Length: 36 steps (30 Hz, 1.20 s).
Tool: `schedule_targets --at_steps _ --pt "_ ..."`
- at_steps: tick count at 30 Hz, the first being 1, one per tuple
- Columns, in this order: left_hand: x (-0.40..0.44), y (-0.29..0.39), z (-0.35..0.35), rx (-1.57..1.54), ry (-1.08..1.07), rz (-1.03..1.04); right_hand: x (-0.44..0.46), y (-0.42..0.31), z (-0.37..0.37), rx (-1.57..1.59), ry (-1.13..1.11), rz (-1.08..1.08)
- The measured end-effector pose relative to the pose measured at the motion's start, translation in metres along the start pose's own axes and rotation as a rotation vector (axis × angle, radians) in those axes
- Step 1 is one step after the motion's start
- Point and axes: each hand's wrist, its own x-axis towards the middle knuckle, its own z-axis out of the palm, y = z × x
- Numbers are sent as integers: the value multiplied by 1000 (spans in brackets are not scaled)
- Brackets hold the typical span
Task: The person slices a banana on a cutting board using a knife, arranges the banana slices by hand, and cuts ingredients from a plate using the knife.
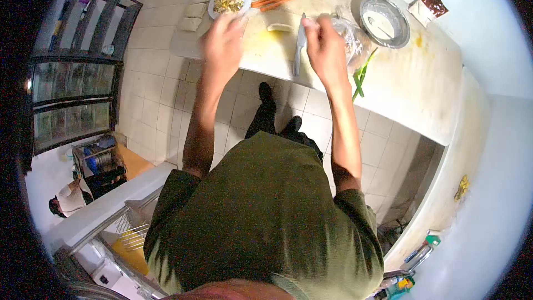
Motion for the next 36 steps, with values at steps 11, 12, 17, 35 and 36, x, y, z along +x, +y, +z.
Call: schedule_targets --at_steps 11,12,17,35,36 --pt "-135 -80 114 -988 -915 -602 -154 204 114 -241 -903 314" --pt "-182 -91 145 -1011 -644 -589 -150 183 105 -181 -1032 509" --pt "-111 -119 110 -983 -488 -728 -90 154 114 -250 -950 415" --pt "252 -255 -229 -883 1062 1085 -21 73 123 -300 -579 574" --pt "250 -257 -232 -871 1067 1092 -26 72 124 -225 -622 633"
